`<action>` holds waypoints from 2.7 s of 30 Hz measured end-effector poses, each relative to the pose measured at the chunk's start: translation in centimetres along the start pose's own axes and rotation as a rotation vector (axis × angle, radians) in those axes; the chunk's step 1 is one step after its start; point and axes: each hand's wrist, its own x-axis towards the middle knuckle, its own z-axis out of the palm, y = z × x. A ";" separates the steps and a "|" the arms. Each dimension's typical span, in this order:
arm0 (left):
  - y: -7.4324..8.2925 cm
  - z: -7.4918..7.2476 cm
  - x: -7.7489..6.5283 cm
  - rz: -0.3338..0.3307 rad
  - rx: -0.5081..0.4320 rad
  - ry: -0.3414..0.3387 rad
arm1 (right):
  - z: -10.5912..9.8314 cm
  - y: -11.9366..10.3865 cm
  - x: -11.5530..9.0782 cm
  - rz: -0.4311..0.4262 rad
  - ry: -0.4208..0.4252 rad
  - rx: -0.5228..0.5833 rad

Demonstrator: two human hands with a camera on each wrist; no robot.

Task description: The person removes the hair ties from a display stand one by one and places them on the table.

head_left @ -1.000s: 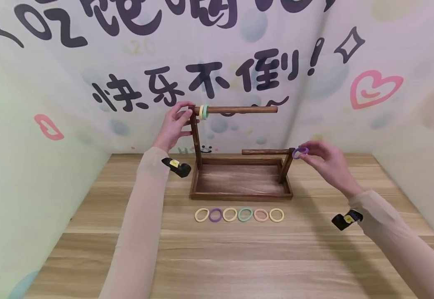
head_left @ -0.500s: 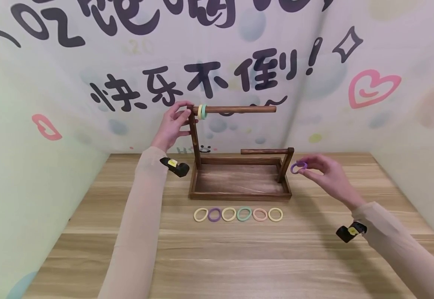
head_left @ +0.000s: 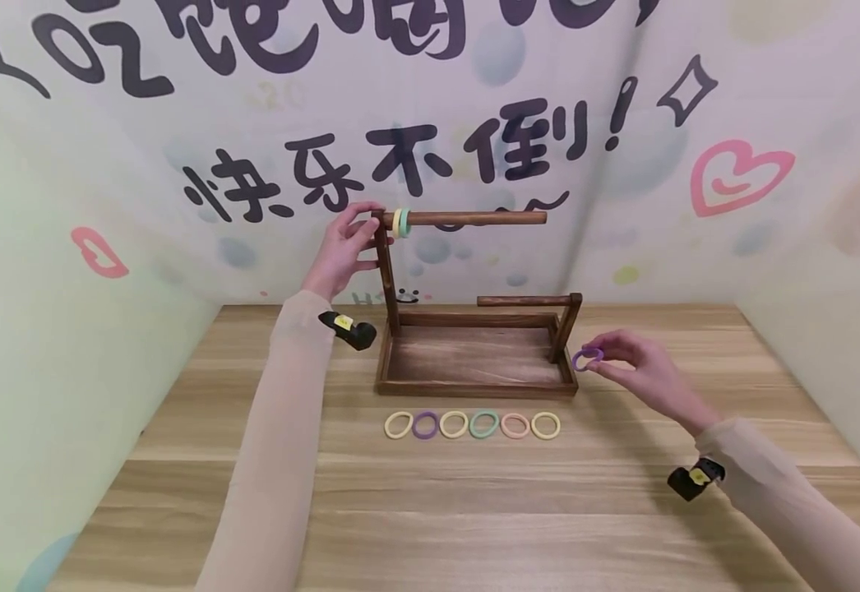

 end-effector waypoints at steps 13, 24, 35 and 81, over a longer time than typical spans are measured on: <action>0.0 0.0 0.0 0.023 -0.002 0.018 | 1.7 1.9 -1.7 0.040 -0.086 0.089; 0.2 -0.1 -0.1 0.043 0.006 0.027 | 1.8 2.3 -2.5 0.025 -0.114 0.106; 0.4 -0.4 -0.5 0.041 0.001 0.017 | 1.8 2.5 -3.3 0.001 -0.213 0.085; -0.1 -0.4 -0.5 0.016 -0.005 -0.002 | -0.5 0.5 0.1 -0.011 -0.214 -0.007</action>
